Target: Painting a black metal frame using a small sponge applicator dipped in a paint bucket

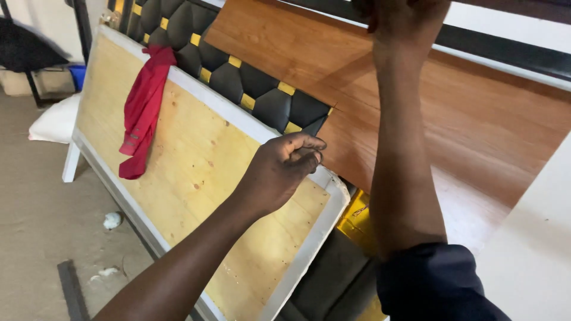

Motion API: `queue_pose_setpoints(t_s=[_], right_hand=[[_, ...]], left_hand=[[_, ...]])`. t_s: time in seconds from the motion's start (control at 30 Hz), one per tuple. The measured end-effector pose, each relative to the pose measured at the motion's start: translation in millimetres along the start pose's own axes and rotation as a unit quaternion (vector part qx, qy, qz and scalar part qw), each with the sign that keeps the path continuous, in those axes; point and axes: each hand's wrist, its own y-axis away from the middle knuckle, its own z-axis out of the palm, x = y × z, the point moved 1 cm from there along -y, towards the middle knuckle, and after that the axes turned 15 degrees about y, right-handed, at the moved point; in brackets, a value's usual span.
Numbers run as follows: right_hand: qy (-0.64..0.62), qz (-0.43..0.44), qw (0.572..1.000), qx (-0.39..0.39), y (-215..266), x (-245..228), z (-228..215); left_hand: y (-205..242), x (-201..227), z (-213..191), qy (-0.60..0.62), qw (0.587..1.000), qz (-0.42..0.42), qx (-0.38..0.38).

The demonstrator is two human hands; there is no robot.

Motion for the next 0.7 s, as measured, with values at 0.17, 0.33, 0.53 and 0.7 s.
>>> queue_pose_setpoints(t_s=[0.17,0.33,0.53,0.7], right_hand=[[-0.047,-0.074,0.996,0.022,13,-13,5],[0.014,-0.136,0.990,0.044,-14,27,-15],[0.097,-0.057,0.993,0.043,-34,56,-35],[0.132,-0.247,0.960,0.004,39,-31,-5]], left_hand=[[-9,-8,-9,0.021,0.999,0.003,0.026],[-39,-29,2,0.106,0.994,0.036,-0.002],[-47,-18,12,-0.004,0.998,0.062,-0.033],[-66,-23,25,0.023,0.999,0.027,-0.001]])
